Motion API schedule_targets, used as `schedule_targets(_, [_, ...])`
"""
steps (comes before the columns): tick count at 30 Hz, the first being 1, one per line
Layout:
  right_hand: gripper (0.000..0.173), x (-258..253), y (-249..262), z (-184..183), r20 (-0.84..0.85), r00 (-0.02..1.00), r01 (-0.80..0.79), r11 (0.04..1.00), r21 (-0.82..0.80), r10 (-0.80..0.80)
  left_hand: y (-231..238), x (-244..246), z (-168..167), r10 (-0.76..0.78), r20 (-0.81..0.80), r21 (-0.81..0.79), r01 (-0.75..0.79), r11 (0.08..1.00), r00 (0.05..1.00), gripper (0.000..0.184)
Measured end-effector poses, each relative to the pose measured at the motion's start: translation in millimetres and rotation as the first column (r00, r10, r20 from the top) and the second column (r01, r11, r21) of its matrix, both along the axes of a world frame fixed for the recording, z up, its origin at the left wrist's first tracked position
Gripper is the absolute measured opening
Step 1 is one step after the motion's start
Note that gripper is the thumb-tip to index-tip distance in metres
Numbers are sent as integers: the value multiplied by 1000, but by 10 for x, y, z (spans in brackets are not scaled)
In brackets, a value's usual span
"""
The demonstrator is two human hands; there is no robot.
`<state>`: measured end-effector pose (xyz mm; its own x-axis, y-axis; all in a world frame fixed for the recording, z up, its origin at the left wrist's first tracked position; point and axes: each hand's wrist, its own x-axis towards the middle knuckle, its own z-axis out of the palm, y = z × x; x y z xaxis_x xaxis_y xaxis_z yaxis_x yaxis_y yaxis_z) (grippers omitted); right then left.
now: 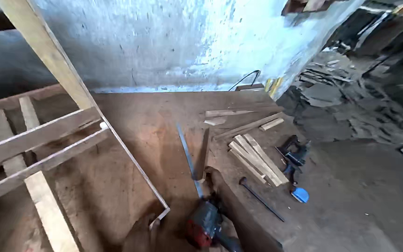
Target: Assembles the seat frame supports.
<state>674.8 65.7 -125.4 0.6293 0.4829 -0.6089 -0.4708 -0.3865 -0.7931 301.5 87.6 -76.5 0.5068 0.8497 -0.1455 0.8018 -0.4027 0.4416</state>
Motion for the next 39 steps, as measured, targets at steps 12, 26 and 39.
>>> schedule_targets(12, [44, -1528, -532, 1175, -14, 912, -389, 873, 294, 411, 506, 497, 658, 427, 620, -564, -3, 825, 658, 52])
schedule_targets(26, [91, -2289, 433, 750, 836, 183, -637, 710, -300, 517, 1206, 608, 354, 681, 516, -576, -378, 725, 520, 71])
schedule_targets(39, [87, -2321, 426, 517, 847, 166, -656, 698, -287, 505, 1262, 703, 196, 611, 602, -485, -372, 791, 514, 68])
